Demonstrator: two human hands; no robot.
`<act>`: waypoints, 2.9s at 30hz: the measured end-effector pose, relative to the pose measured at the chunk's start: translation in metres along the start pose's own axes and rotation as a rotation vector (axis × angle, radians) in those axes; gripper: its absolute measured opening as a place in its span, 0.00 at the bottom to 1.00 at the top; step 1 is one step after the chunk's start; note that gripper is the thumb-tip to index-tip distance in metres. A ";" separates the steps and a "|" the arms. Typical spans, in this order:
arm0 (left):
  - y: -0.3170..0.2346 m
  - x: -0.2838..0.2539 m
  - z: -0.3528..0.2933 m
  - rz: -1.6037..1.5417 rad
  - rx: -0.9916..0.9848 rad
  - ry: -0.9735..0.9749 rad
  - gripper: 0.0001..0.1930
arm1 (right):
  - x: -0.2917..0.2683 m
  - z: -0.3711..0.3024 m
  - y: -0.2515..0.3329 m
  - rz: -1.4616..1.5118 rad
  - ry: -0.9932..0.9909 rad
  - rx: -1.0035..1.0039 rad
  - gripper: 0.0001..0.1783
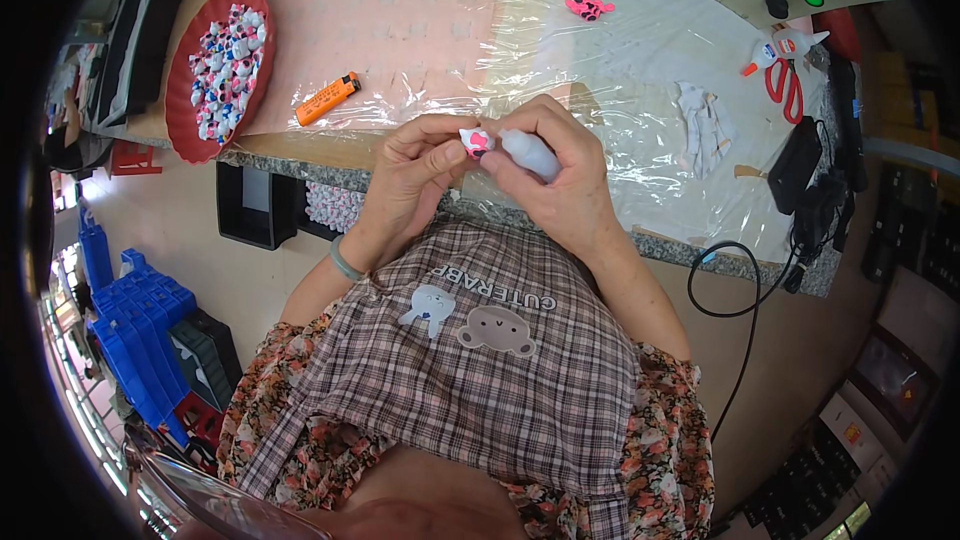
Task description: Glue small pink bows onto white plastic cat figurines at a factory workstation.
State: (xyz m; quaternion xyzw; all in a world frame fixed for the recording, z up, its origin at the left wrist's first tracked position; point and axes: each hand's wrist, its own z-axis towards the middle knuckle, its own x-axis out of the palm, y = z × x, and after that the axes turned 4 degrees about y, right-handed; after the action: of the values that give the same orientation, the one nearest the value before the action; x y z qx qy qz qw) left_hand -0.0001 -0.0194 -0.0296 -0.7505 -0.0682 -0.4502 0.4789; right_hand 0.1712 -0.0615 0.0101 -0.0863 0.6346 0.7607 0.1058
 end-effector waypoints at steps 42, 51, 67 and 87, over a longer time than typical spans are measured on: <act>-0.124 -0.067 0.172 2.122 0.582 -0.492 0.11 | -0.019 -0.013 -0.009 0.108 0.033 0.265 0.12; -0.114 -0.070 0.160 1.882 0.685 -0.207 0.12 | -0.020 -0.011 -0.007 0.089 0.041 0.233 0.13; -0.066 -0.001 0.067 0.728 0.071 0.029 0.07 | -0.034 -0.010 -0.014 0.523 -0.044 0.160 0.10; -0.039 0.028 0.014 0.230 -0.109 0.131 0.17 | -0.042 -0.011 0.015 0.233 -0.326 -0.050 0.22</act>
State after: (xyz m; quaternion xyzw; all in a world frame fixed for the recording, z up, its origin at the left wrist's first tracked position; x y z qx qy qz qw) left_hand 0.0043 0.0032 0.0154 -0.7473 0.0741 -0.4434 0.4893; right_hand 0.2078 -0.0768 0.0336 0.1097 0.5956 0.7872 0.1162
